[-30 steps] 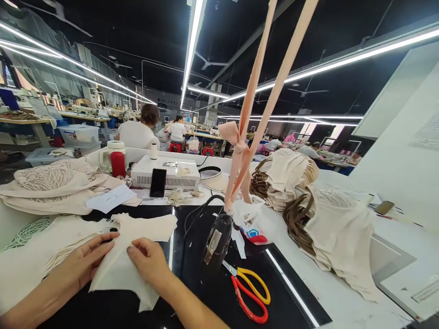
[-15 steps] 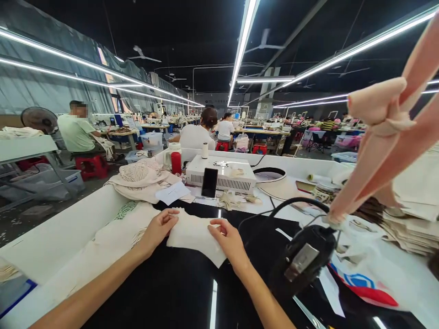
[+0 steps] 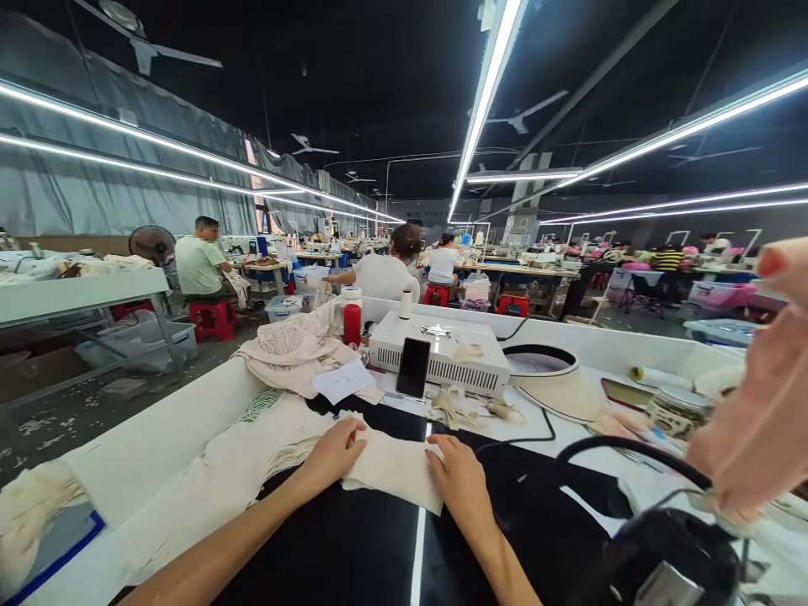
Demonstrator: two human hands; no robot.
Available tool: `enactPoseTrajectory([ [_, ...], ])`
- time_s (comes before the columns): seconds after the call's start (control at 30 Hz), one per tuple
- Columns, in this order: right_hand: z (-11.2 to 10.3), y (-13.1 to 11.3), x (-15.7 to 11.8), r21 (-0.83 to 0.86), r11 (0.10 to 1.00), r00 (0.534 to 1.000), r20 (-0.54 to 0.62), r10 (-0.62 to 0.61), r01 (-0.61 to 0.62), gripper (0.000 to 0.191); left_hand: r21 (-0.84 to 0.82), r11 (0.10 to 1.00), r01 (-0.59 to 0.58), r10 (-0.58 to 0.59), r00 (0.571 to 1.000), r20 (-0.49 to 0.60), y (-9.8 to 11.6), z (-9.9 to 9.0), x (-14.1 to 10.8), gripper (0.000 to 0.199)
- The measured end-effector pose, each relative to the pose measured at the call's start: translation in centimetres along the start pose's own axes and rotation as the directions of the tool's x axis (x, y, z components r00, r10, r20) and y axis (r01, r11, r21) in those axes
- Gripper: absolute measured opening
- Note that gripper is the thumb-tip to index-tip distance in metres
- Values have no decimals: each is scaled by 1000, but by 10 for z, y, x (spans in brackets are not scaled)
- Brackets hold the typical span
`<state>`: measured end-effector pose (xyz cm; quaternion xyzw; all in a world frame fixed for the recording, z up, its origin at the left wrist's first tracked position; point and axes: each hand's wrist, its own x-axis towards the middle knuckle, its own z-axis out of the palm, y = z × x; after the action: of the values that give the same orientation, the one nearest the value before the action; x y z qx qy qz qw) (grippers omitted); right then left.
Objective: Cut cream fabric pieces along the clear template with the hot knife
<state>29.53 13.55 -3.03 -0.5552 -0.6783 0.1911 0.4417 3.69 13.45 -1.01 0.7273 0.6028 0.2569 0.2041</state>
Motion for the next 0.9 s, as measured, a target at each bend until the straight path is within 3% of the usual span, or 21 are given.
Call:
enactPoseTrajectory([
  [0.1,2,-4,-9,-74,994,996,42,-73,76,34,81,996,-40,39,999,21,3,-14,-14,36],
  [0.23,2,-15,-24,-109,985,986,107,-125,136,35,193,981,-16,21,1000,-20,-8,-52,-31,32],
  [0.37,2,-23,-40,-103,975,970,170,-177,196,32,292,950,109,-63,984,-165,-44,-100,-41,25],
  [0.47,5,-28,-51,-122,959,954,190,-232,257,31,318,923,216,-149,964,-221,-78,-121,-48,21],
  [0.63,14,-37,-63,-112,937,927,224,-302,332,29,276,929,247,-200,961,-190,-114,-123,-62,28],
  [0.9,14,-62,-74,-57,899,843,378,-382,434,20,153,954,258,-217,946,-240,-130,-119,-61,28],
])
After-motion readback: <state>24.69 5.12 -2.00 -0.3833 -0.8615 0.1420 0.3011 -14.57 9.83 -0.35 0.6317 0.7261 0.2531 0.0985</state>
